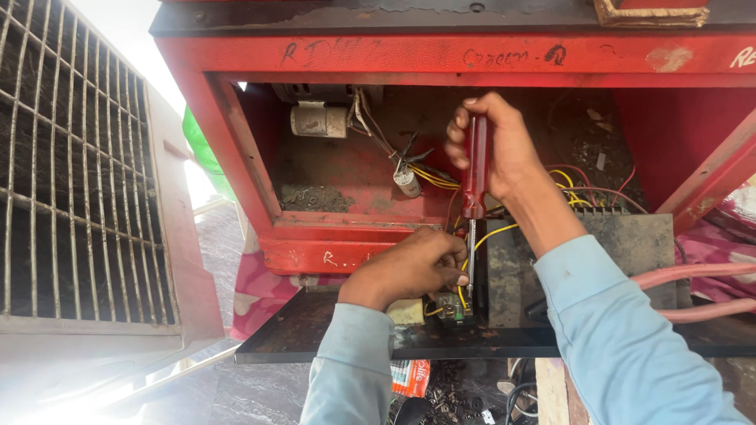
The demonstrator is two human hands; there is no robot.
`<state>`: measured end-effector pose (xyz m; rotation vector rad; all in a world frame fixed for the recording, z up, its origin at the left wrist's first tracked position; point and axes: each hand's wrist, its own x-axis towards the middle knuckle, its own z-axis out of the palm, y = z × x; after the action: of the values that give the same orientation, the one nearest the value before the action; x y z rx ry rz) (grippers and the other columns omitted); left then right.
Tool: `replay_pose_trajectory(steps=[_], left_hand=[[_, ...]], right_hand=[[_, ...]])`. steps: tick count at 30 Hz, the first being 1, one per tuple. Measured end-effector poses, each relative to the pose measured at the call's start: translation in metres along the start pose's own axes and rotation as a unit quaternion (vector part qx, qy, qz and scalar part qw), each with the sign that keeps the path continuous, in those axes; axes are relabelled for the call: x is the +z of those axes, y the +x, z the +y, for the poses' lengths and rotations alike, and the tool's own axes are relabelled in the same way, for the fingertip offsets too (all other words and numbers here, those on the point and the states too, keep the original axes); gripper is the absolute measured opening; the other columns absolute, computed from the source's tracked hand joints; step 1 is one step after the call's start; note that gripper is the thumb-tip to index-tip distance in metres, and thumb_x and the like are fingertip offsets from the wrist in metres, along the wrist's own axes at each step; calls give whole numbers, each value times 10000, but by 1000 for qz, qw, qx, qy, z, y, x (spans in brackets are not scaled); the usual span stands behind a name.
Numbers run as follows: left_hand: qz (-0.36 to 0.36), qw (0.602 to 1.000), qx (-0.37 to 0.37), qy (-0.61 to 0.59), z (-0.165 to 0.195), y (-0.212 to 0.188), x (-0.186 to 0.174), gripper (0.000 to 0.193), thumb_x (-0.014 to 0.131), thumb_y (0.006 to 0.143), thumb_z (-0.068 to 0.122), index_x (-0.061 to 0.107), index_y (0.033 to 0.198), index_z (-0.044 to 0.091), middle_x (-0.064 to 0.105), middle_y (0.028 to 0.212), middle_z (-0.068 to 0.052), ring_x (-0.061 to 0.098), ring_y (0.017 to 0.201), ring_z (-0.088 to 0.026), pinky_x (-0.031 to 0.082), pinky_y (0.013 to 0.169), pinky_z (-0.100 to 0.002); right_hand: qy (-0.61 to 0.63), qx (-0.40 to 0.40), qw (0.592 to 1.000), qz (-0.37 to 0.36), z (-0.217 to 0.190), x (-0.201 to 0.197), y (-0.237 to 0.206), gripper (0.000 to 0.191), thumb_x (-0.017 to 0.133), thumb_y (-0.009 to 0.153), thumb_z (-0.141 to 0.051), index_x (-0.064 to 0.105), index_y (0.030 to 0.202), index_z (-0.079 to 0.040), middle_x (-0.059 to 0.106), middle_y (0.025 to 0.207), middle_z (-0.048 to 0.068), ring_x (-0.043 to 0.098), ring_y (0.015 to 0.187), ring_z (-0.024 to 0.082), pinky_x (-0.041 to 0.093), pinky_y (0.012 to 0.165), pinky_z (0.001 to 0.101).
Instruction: The person uses a screwdriver to work on wiring and components inside the open base of a red machine, rearranging wires by hand. They then close the machine's front panel and press buttons and turn a knob on the digital counter control panel while the machine runs, before resetting the counter to zero.
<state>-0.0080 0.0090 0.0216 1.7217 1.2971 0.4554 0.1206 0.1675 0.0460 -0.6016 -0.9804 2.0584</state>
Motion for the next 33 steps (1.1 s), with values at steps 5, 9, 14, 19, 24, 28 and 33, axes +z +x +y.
replay_pose_trajectory(steps=[5,9,14,19,24,28,33], left_hand=[[-8,1000,5,-11,-1,-2,-3,221,746,877,191,656,829,-5,684,719,-116,686,664,-206,555,580,-377],[-14,1000,-6,-22,-1,-4,-4,206,732,890,175,656,825,-4,702,723,-106,706,674,-188,566,574,-358],[-20,998,-21,-47,0,-3,-3,199,720,900,159,651,820,-10,708,728,-103,712,664,-167,585,556,-338],[-28,997,-31,-59,0,-4,-3,194,707,912,160,657,831,-9,706,729,-85,706,655,-166,596,556,-335],[0,1000,-5,-15,1,-5,-2,168,732,887,165,677,871,7,681,841,-124,700,725,-199,580,603,-347],[-1,999,-33,-7,-2,-6,2,186,698,903,210,658,940,32,630,980,-133,697,825,-235,603,666,-377],[16,997,-5,73,-7,-9,4,240,688,910,291,670,984,64,629,1029,-137,636,984,-278,525,816,-425]], right_hand=[[66,1,995,-75,10,-11,8,295,505,1029,-251,461,765,-125,433,627,-20,371,439,98,347,420,263],[49,-21,998,-44,12,-11,10,290,500,1025,-253,461,768,-125,434,616,-19,373,430,96,337,400,259],[28,-40,999,-19,13,-10,7,286,506,1022,-250,467,770,-121,442,605,-13,384,429,98,341,397,263],[22,-38,999,1,12,-7,5,290,506,1020,-249,463,765,-118,448,605,-10,393,431,98,348,399,264],[8,-47,999,9,11,-5,5,282,510,1015,-248,465,766,-123,440,598,-14,385,428,97,342,398,266],[18,-41,999,-4,14,-13,8,281,501,1011,-256,464,764,-127,441,598,-14,385,427,103,345,397,271],[34,-47,998,-5,19,-21,10,269,497,1023,-247,476,783,-126,430,604,-18,380,442,101,346,415,270]])
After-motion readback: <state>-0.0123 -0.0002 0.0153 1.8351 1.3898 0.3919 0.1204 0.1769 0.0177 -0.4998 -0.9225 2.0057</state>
